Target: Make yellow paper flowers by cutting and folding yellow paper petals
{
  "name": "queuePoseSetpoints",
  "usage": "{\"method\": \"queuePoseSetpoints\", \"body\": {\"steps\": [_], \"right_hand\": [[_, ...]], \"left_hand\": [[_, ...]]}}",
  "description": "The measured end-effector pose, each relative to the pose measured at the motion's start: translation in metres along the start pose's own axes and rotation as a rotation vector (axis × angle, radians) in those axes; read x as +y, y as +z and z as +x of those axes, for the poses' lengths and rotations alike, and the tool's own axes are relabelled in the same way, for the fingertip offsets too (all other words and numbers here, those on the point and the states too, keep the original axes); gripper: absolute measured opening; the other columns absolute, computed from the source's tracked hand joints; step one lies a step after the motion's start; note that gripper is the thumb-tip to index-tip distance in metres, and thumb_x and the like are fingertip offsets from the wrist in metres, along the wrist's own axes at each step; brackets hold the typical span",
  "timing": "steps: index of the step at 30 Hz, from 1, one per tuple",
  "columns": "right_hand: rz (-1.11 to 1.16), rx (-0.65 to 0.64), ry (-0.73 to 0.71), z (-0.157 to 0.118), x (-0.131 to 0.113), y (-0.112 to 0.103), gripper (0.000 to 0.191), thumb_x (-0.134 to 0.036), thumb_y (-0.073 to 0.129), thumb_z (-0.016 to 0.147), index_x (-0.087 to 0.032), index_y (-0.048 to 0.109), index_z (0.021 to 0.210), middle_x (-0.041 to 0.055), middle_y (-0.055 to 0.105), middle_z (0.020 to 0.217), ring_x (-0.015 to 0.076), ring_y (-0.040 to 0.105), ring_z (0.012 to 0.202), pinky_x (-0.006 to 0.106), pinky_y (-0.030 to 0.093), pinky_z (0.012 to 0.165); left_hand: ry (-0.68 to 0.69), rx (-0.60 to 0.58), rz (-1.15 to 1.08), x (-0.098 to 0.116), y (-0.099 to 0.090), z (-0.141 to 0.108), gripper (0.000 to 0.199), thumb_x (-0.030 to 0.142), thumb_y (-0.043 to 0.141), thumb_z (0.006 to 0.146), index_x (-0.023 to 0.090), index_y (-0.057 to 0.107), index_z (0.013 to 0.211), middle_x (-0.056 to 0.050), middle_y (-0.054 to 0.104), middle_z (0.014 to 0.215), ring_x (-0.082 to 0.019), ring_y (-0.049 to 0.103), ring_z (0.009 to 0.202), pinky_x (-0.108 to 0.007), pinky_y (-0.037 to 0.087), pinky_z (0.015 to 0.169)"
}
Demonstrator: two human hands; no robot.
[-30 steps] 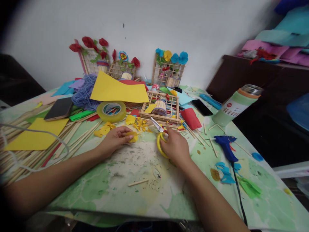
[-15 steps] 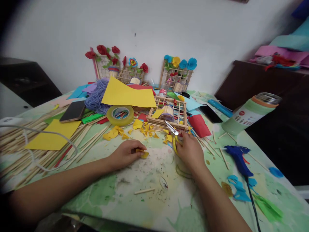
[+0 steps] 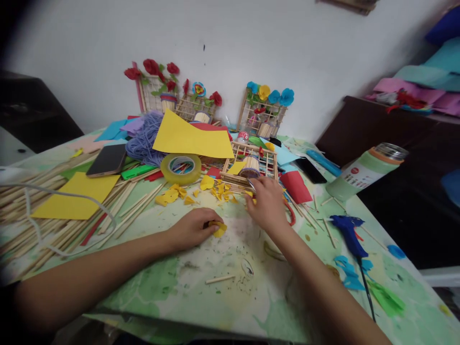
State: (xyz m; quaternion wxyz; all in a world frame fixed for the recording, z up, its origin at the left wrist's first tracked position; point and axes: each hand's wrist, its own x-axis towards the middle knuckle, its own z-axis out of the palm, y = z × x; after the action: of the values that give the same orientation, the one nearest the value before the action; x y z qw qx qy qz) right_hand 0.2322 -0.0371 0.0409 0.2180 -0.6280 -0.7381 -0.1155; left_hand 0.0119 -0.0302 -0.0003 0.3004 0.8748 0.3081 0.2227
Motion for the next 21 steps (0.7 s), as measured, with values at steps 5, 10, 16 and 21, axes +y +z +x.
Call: {"method": "queuePoseSetpoints", "body": {"steps": [5,10,16,21], "right_hand": [[0.115,-0.170,-0.269,0.065,-0.052,0.034,0.048,-0.025,0.054,0.082,-0.019,0.050,0.129,0.0110,0.057,0.107,0.0251,0.047,0.101,0.036,0.036,0.087],[0.118,-0.260,-0.325,0.100,-0.074,0.072,0.030,-0.011,0.055,0.074,-0.018,0.068,0.100,0.0105,0.058,0.100,0.0233,0.047,0.099,0.034,0.034,0.086],[0.312,-0.119,-0.158,0.092,-0.060,0.052,0.015,-0.017,0.047,0.080,-0.015,0.062,0.084,0.0055,0.060,0.083,0.0164,0.051,0.079,0.028,0.038,0.073],[0.956,-0.136,0.156,0.046,-0.064,0.025,0.016,-0.034,0.051,0.077,-0.018,0.050,0.081,-0.0027,0.052,0.066,0.0114,0.048,0.057,0.024,0.039,0.055]], "left_hand": [[0.010,0.015,-0.013,-0.001,-0.001,0.001,0.021,0.015,0.052,0.077,0.018,0.067,0.090,-0.005,0.068,0.086,-0.019,0.060,0.080,-0.030,0.044,0.075],[-0.016,0.072,0.000,-0.004,-0.002,0.002,0.017,0.018,0.054,0.076,0.018,0.068,0.086,-0.005,0.066,0.079,-0.018,0.056,0.072,-0.030,0.042,0.068],[-0.158,0.202,-0.194,-0.010,-0.004,0.006,0.012,0.020,0.055,0.074,0.017,0.066,0.079,-0.004,0.066,0.079,-0.018,0.057,0.073,-0.030,0.043,0.068],[-0.345,0.465,-0.632,-0.013,-0.003,0.011,0.013,0.018,0.059,0.068,0.016,0.059,0.081,-0.002,0.063,0.075,-0.016,0.058,0.070,-0.027,0.045,0.062]]}}
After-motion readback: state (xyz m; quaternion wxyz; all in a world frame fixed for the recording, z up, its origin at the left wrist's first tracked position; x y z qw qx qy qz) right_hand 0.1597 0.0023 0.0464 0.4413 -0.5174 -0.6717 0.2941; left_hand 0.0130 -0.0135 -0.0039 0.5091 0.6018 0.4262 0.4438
